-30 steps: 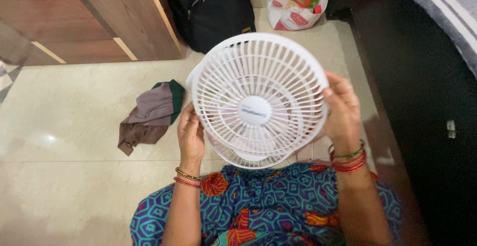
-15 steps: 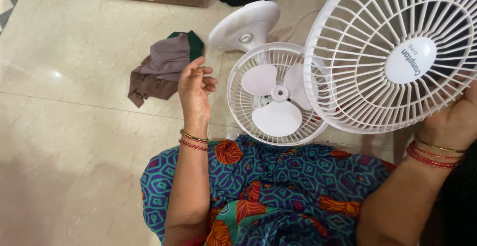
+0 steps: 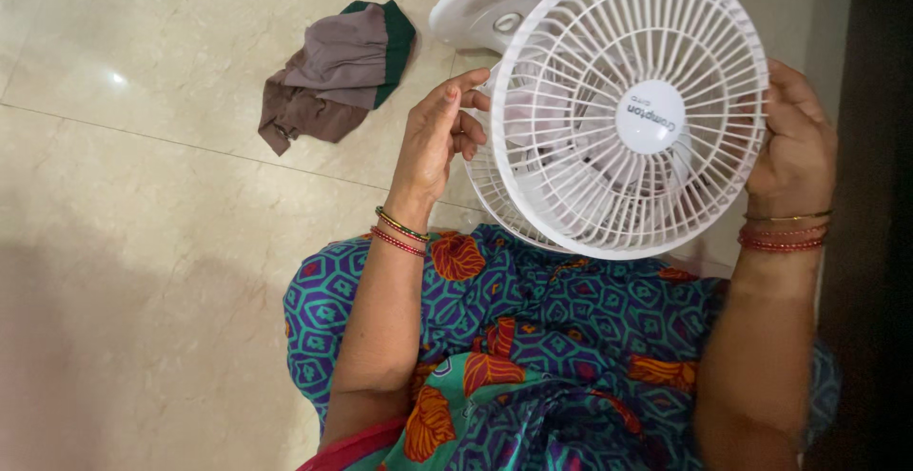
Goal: The person sits on the floor and removes the front grille of a white electric fan, then detaches the fan head from the stand. They place the parts on the floor and handle the power cord and plug.
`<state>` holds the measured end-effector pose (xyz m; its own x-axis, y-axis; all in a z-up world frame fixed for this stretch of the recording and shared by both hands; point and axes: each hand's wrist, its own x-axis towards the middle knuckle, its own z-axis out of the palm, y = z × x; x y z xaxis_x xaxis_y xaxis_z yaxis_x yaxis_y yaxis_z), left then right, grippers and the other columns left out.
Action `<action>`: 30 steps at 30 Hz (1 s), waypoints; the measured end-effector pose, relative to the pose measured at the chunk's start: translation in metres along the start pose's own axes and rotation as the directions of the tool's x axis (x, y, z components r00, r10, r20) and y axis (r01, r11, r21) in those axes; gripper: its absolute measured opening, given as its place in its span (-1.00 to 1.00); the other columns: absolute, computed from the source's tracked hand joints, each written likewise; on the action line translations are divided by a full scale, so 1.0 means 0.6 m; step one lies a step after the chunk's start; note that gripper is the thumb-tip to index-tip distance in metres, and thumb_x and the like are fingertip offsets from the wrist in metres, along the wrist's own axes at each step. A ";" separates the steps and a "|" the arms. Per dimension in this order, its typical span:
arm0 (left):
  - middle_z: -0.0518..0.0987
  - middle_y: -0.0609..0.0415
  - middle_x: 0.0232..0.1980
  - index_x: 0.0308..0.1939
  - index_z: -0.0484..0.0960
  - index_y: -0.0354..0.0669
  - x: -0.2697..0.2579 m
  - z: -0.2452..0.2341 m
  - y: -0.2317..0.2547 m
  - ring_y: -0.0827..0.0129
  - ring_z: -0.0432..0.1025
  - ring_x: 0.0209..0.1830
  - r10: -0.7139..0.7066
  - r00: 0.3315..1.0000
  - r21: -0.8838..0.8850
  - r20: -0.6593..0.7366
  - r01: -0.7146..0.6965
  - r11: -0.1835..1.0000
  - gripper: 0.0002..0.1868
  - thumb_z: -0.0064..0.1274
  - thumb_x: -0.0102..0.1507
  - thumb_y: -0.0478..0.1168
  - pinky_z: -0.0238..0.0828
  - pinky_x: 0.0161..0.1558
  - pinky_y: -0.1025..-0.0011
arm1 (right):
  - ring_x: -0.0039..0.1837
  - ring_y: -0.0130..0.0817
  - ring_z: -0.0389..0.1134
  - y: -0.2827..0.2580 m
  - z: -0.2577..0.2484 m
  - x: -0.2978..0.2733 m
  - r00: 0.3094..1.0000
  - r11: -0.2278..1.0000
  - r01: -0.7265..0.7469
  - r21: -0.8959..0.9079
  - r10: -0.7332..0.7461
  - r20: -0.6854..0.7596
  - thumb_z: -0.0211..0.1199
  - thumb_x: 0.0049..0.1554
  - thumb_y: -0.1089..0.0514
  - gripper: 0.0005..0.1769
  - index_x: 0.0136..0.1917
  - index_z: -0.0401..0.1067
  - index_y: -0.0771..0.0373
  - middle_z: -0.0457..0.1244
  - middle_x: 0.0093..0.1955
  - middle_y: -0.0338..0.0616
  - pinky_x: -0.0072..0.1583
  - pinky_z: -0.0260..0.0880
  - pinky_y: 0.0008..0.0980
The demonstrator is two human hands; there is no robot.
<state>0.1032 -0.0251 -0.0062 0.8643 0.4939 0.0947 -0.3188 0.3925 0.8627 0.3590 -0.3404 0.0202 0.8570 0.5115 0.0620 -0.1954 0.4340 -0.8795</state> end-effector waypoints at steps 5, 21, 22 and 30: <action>0.54 0.14 -0.30 0.30 0.57 -0.37 0.003 -0.001 -0.014 0.62 0.31 -0.55 0.008 1.000 0.111 -0.006 -0.007 0.994 -0.55 0.10 0.43 -0.12 0.19 -0.53 0.60 | 0.15 -0.25 0.48 0.028 0.001 0.024 0.995 0.996 -0.093 0.015 0.093 0.026 0.00 0.45 0.35 -0.71 0.35 0.41 0.49 0.39 0.22 0.09 0.23 0.57 -0.34; 0.53 0.12 -0.43 0.16 0.56 -0.33 -0.020 -0.019 -0.003 0.48 0.50 -0.56 -0.140 0.968 0.548 -0.209 0.235 0.803 -0.70 0.02 0.35 -0.33 0.52 -0.56 0.49 | 0.00 -0.51 0.43 0.110 0.007 0.039 0.993 0.884 0.062 -0.464 -0.100 -0.058 0.10 0.31 0.34 -0.77 0.15 0.53 0.42 0.42 0.03 -0.14 0.09 0.48 -0.52; 0.54 0.12 -0.42 0.15 0.56 -0.33 -0.022 -0.018 -0.002 0.47 0.52 -0.55 -0.150 0.964 0.576 -0.218 0.251 0.778 -0.71 0.01 0.35 -0.34 0.53 -0.55 0.48 | 0.01 -0.52 0.42 0.114 0.008 0.040 0.991 0.862 0.079 -0.500 -0.121 -0.052 0.11 0.31 0.33 -0.77 0.16 0.53 0.41 0.42 0.04 -0.15 0.10 0.47 -0.52; 0.53 0.07 -0.39 0.15 0.53 -0.33 -0.034 -0.019 -0.008 0.43 0.51 -0.53 -0.156 0.952 0.607 -0.264 0.290 0.740 -0.69 0.01 0.33 -0.35 0.54 -0.55 0.44 | -0.04 -0.54 0.41 0.113 0.032 0.046 0.993 0.767 0.037 -0.640 -0.102 -0.065 0.13 0.25 0.30 -0.78 0.07 0.56 0.39 0.43 -0.04 -0.19 0.03 0.45 -0.52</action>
<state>0.0825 -0.0284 -0.0178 0.7694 0.6142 -0.1756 0.2511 -0.0379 0.9672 0.3605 -0.2825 -0.0284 0.9016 0.4153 0.1206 0.1871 -0.1230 -0.9746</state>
